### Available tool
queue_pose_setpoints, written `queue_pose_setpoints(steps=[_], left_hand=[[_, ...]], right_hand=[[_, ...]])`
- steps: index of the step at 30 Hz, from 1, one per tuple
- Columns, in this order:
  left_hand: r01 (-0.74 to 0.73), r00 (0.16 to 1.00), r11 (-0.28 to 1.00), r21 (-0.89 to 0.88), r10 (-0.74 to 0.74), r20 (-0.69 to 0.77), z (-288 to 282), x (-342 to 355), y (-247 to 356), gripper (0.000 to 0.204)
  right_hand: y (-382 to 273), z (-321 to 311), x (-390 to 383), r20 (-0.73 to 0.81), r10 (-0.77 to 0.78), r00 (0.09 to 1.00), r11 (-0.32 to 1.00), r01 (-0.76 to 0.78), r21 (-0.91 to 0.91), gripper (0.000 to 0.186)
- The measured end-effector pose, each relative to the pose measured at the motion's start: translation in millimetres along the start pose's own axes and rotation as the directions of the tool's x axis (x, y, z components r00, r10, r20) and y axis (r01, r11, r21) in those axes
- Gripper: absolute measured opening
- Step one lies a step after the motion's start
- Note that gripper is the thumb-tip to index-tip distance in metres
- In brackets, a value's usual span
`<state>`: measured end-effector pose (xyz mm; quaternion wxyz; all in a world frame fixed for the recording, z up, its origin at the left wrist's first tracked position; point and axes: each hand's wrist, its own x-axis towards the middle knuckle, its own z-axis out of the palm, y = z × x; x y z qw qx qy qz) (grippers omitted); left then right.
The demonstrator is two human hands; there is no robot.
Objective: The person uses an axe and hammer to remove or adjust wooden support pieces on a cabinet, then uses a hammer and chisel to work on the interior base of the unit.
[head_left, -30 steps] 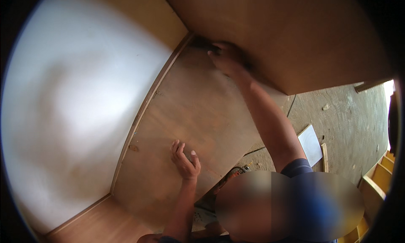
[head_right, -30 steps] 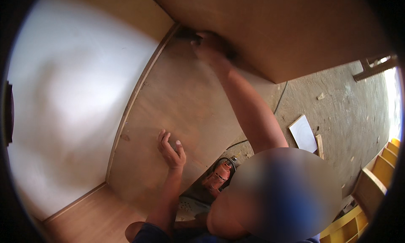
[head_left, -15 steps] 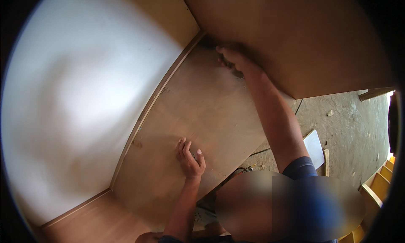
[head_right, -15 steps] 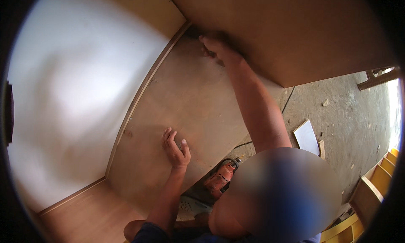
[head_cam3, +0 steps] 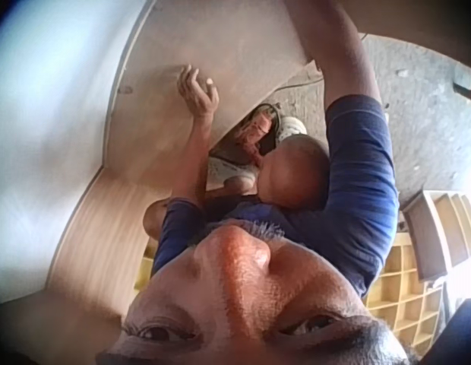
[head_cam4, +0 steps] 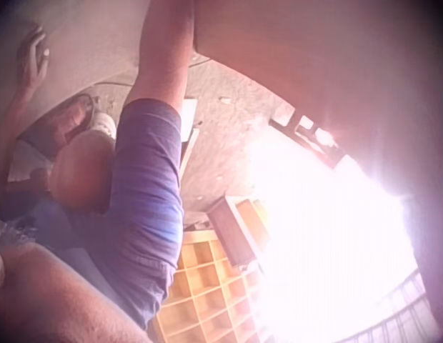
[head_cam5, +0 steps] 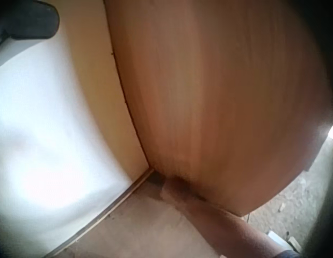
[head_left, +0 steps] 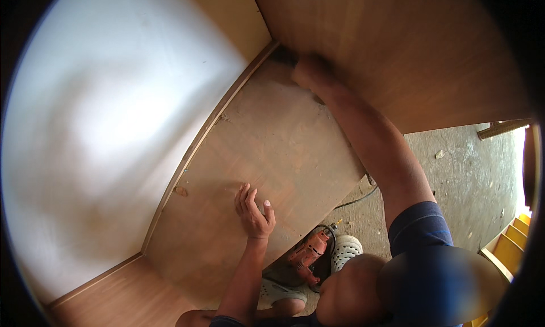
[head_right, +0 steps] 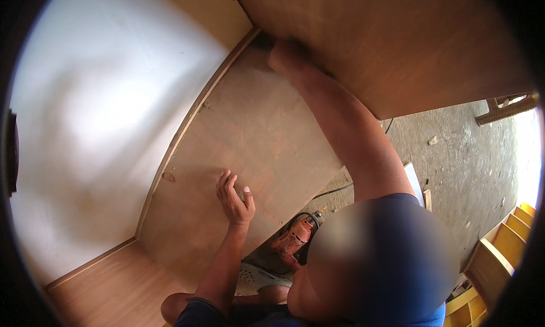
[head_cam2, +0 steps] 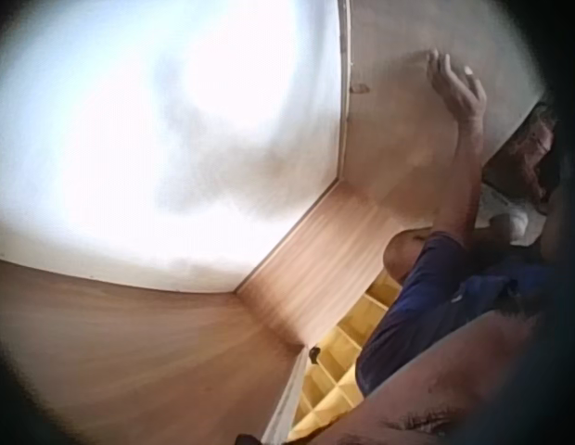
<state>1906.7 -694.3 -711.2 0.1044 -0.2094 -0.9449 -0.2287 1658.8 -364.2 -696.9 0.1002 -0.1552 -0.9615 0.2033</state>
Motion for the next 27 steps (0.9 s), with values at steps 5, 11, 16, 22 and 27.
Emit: queue_pose_setpoints(steps=[5, 11, 16, 22, 27], left_hand=[[0.028, 1.000, 1.000, 0.006, -0.028, 0.004, 0.0, -2.1, -1.7, 0.040], [0.024, 1.000, 1.000, -0.003, -0.024, -0.015, 0.6, -3.1, -5.1, 0.041], [0.055, 0.998, 0.998, -0.018, -0.056, -0.017, -1.2, -4.9, -6.3, 0.042], [0.025, 1.000, 0.999, -0.032, -0.026, -0.010, -0.4, -5.1, -6.8, 0.042], [-0.006, 1.000, 1.000, -0.030, 0.005, -0.020, 0.2, -3.3, -5.5, 0.041]], right_hand=[[9.6, -11.9, 13.5, 0.616, 0.140, 0.775, 0.962, -0.253, 0.101, 0.032], [2.9, -13.5, 15.4, 0.752, 0.235, 0.616, 0.685, -0.654, 0.321, 0.037], [-6.2, -8.3, 11.1, 0.652, 0.182, 0.736, 0.942, -0.321, 0.100, 0.041], [-14.9, -18.4, 6.7, 0.598, 0.118, 0.793, 0.991, -0.133, -0.019, 0.027], [-17.4, -26.4, 2.6, 0.518, 0.158, 0.841, 0.985, -0.170, -0.023, 0.025]])
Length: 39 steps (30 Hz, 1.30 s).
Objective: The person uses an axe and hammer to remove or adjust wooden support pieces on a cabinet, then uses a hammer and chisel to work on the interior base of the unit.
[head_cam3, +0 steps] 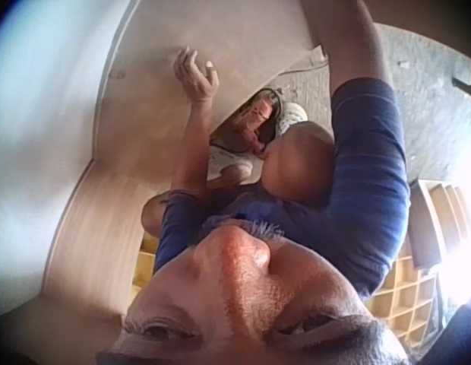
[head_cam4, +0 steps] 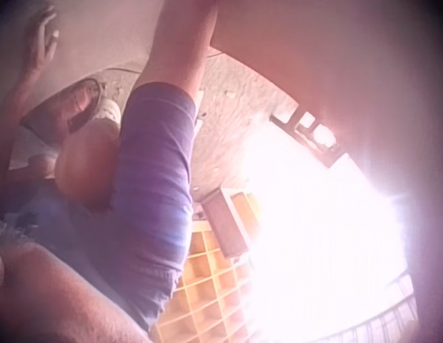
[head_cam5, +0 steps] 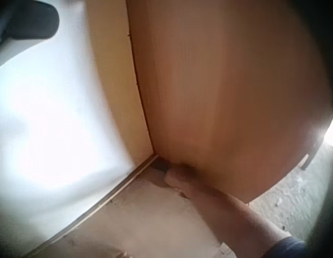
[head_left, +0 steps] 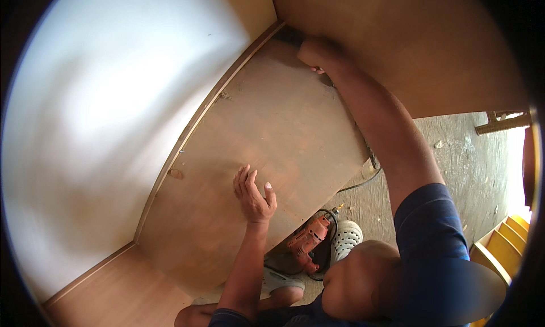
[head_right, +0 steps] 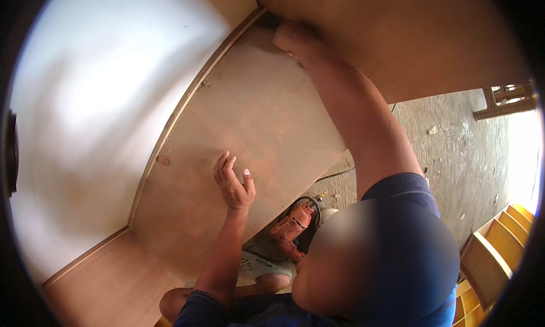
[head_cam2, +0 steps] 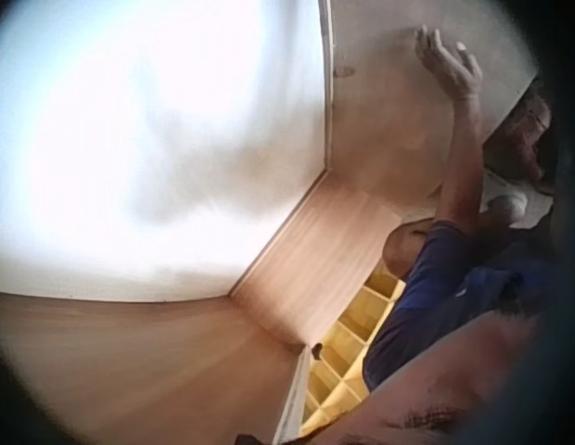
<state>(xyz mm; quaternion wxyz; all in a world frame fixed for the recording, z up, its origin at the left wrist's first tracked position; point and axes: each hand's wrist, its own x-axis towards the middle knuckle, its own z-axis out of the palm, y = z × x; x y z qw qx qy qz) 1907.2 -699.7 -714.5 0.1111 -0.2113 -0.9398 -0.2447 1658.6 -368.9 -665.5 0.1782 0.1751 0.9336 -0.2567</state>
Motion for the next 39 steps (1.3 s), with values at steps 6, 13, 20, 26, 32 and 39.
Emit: queue_pose_setpoints(steps=[6, 13, 20, 26, 32, 39], left_hand=[[0.067, 0.998, 0.998, 0.010, -0.067, -0.011, 0.1, -2.0, -1.5, 0.041], [0.274, 0.961, 0.937, -0.215, -0.277, 0.019, -15.4, 16.2, 11.2, 0.038], [0.581, 0.638, -0.269, -0.768, -0.436, 0.635, 20.0, 113.7, 32.2, 0.041], [0.757, 0.580, -0.059, -0.651, -0.398, 0.710, 22.2, 149.3, 26.5, 0.036], [0.760, 0.581, -0.063, -0.646, -0.378, 0.721, 14.4, 174.8, 32.9, 0.037], [0.764, 0.583, -0.070, -0.641, -0.350, 0.733, 23.6, 202.6, 33.8, 0.037]], right_hand=[[3.0, 6.7, -47.1, 0.359, -0.068, 0.931, 0.855, -0.131, 0.502, 0.039], [-28.1, 91.7, -133.5, 0.159, -0.140, 0.977, 0.621, -0.038, 0.783, 0.031], [-55.2, 104.6, -131.8, 0.083, -0.195, 0.977, 0.608, 0.054, 0.792, 0.035], [3.3, 77.1, -145.1, -0.457, -0.241, 0.856, 0.797, 0.443, 0.409, 0.037], [106.5, 45.6, -175.9, -0.518, -0.126, 0.846, 0.992, 0.122, -0.041, 0.048], [124.2, 55.2, -177.3, -0.417, -0.023, 0.908, 0.998, -0.004, -0.064, 0.034]])
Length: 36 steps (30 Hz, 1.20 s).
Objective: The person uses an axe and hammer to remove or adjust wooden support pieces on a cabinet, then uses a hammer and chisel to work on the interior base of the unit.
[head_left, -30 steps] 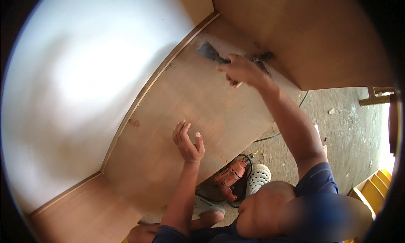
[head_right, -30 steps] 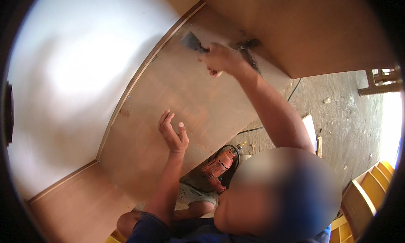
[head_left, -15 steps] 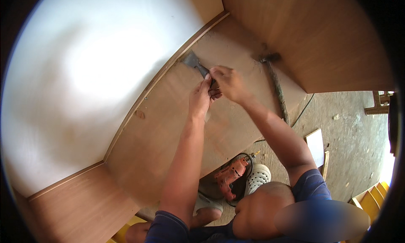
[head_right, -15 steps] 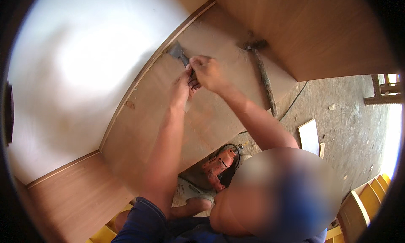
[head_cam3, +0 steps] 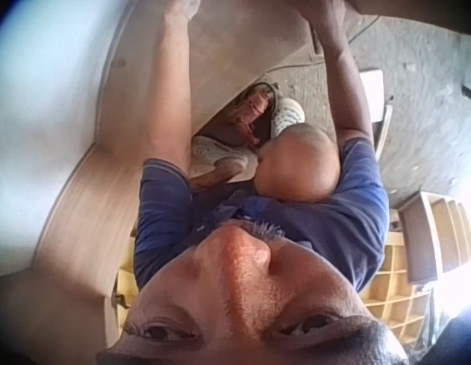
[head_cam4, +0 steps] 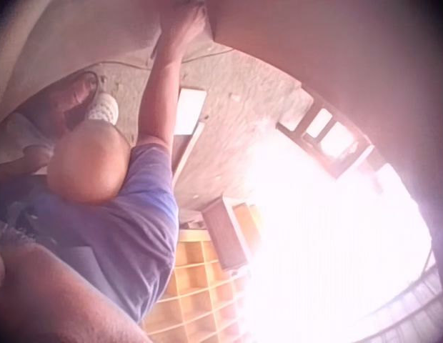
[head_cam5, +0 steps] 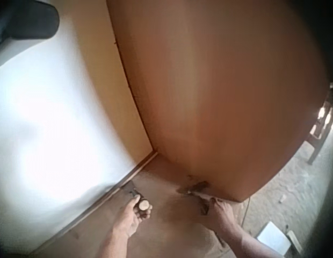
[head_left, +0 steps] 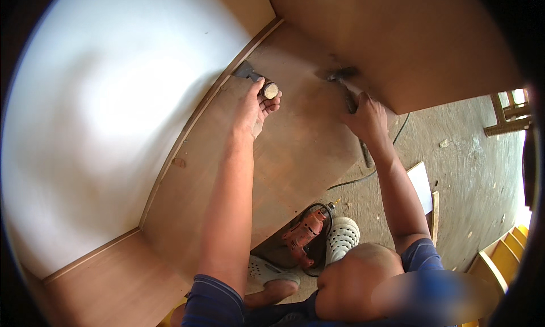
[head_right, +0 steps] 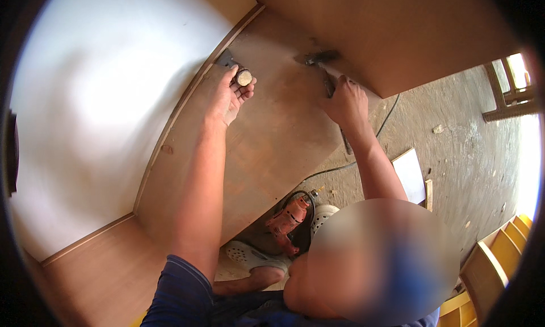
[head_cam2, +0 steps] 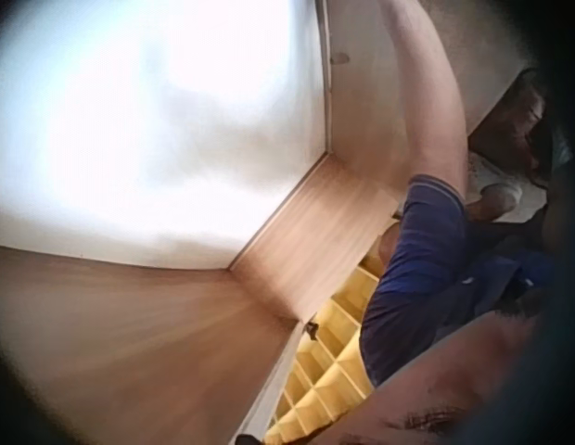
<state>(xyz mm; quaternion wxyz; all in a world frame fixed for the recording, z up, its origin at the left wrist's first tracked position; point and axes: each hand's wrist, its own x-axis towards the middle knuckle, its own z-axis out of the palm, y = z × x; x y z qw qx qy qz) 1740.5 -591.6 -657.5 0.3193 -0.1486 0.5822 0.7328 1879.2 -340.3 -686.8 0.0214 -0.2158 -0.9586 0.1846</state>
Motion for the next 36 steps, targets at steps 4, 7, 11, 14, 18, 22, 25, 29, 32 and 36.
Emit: queue_pose_setpoints(steps=[4, 7, 11, 14, 18, 22, 25, 29, 32, 36], left_hand=[[0.047, 0.999, 0.999, 0.014, -0.047, -0.019, 8.5, 2.2, 6.4, 0.034], [0.073, 0.996, 0.996, 0.054, -0.070, -0.050, 10.3, 5.7, 9.3, 0.033], [0.096, 0.995, 0.993, 0.071, -0.092, -0.049, 8.0, 10.7, 9.0, 0.035], [0.191, 0.981, 0.978, 0.082, -0.188, -0.045, 8.3, 13.9, 10.7, 0.038], [0.174, 0.985, 0.976, 0.131, -0.172, -0.031, 10.9, 12.3, 15.9, 0.040], [0.181, 0.982, 0.976, 0.123, -0.172, -0.082, 9.5, 9.2, 22.1, 0.038], [0.172, 0.984, 0.980, 0.104, -0.166, -0.064, 6.8, 10.5, 25.9, 0.037], [0.207, 0.977, 0.975, 0.086, -0.201, -0.074, 6.0, 13.6, 25.8, 0.036], [0.172, 0.984, 0.982, 0.080, -0.167, -0.068, 6.2, 13.4, 21.3, 0.033], [0.174, 0.985, 0.979, 0.105, -0.170, -0.040, 8.8, 16.9, 17.1, 0.033]], right_hand=[[-4.0, -17.4, 9.9, 0.577, 0.114, 0.809, 0.649, -0.500, 0.574, 0.026], [-22.7, -23.4, -15.2, 0.425, 0.041, 0.904, 0.471, -0.393, 0.790, 0.025], [-75.6, -2.1, -56.4, 0.030, 0.037, 0.999, -0.021, -0.029, 0.999, 0.030], [-118.0, 15.9, -87.4, 0.201, 0.049, 0.978, -0.318, -0.176, 0.932, 0.033], [-147.6, 45.8, -87.9, 0.512, -0.019, 0.859, -0.261, -0.499, 0.827, 0.039], [-167.9, 63.8, -86.1, 0.274, 0.090, 0.957, -0.394, -0.219, 0.893, 0.038], [-179.0, 74.9, -76.8, -0.065, 0.402, 0.913, -0.334, 0.212, 0.918, 0.039], [-178.2, 83.2, -72.8, 0.329, 0.111, 0.938, -0.041, -0.327, 0.944, 0.041], [-175.8, 87.4, -74.2, -0.187, 0.312, 0.932, 0.014, 0.192, 0.981, 0.038], [-176.1, 91.0, -74.6, 0.281, 0.084, 0.956, 0.176, -0.291, 0.940, 0.037]])
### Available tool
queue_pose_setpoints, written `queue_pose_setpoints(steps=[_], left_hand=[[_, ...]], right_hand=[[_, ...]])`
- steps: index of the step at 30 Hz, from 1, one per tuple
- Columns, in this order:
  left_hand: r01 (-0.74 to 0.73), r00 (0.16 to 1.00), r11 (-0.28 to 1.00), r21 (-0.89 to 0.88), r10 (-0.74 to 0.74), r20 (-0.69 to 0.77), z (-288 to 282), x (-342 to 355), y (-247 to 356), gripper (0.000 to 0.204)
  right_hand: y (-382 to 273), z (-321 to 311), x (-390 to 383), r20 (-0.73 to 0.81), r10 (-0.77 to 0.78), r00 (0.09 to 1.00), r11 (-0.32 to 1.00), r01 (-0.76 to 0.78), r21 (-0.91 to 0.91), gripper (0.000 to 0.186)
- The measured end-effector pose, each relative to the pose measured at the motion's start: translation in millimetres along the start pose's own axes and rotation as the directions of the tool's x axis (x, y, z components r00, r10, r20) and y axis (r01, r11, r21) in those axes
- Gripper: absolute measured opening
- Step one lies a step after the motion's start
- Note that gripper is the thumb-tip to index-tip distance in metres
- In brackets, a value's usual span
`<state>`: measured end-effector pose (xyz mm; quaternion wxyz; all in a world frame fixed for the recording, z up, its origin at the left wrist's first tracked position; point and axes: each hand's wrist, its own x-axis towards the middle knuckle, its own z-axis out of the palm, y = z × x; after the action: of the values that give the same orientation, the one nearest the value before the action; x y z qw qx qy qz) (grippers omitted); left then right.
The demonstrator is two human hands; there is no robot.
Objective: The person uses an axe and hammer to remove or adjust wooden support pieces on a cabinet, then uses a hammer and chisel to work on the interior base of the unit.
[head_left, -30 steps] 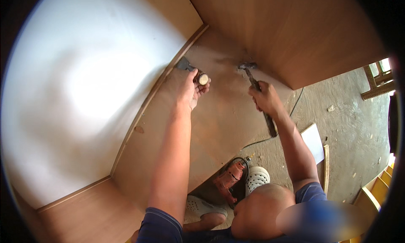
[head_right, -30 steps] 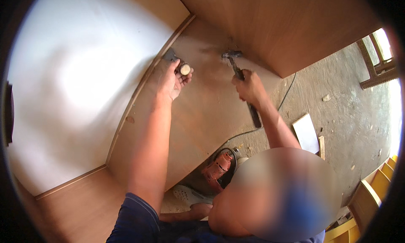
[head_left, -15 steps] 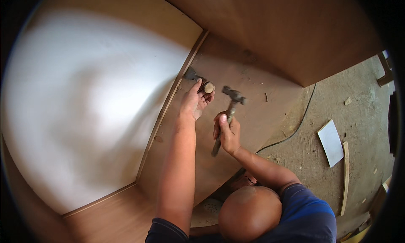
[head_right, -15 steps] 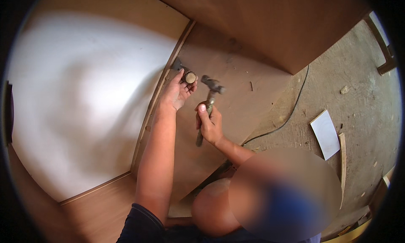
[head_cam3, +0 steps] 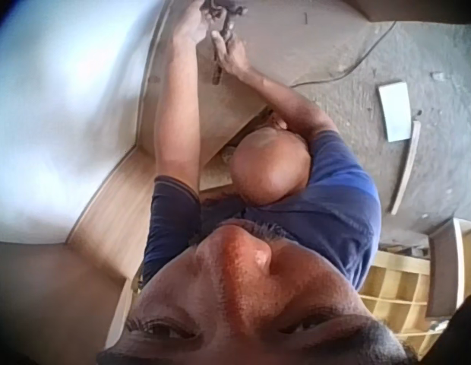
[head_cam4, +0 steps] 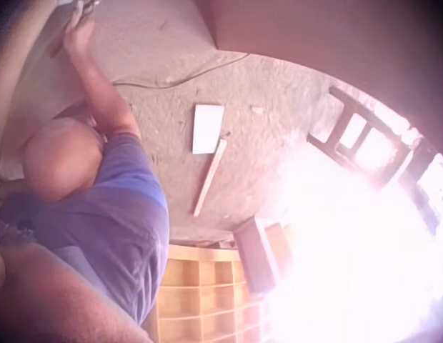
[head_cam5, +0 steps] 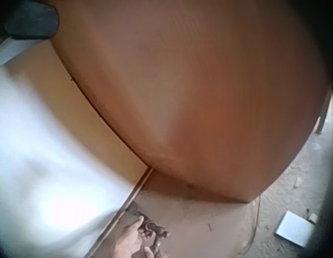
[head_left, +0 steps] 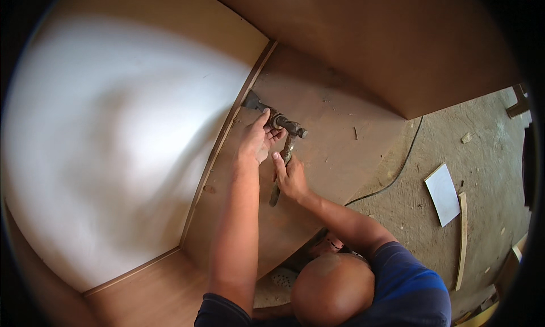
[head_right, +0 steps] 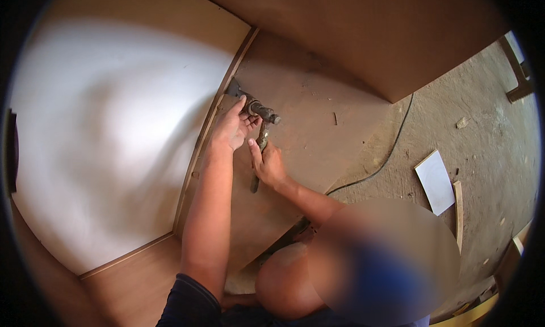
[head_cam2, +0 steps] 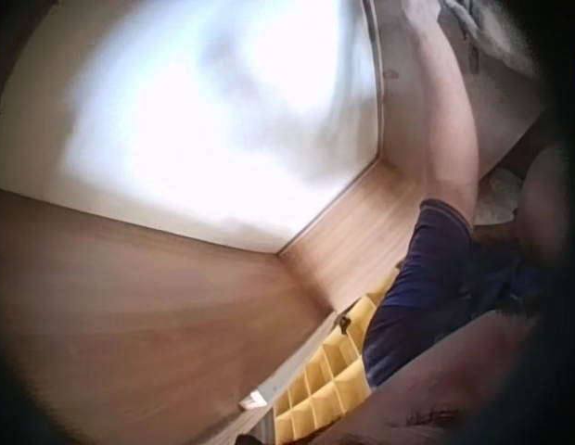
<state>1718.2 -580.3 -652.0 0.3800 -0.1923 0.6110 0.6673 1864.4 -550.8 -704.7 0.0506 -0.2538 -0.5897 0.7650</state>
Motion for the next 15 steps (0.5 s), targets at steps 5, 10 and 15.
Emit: queue_pose_setpoints(steps=[5, 10, 15], left_hand=[[0.017, 1.000, 0.999, -0.035, -0.017, -0.024, 4.4, -0.1, -4.7, 0.030], [0.012, 0.999, 1.000, 0.029, -0.010, -0.045, 4.0, 3.1, -7.3, 0.030], [-0.016, 0.997, 0.972, 0.233, 0.034, -0.075, 5.6, 6.5, -10.0, 0.034]], right_hand=[[-2.3, 1.1, 0.0, -0.217, -0.307, 0.927, 0.911, 0.352, 0.213, 0.042], [-3.6, 2.6, -7.4, -0.009, 0.021, 1.000, 0.981, -0.019, 0.196, 0.043], [-2.0, 11.5, -14.1, -0.166, -0.243, 0.956, 0.968, 0.250, 0.020, 0.046]])
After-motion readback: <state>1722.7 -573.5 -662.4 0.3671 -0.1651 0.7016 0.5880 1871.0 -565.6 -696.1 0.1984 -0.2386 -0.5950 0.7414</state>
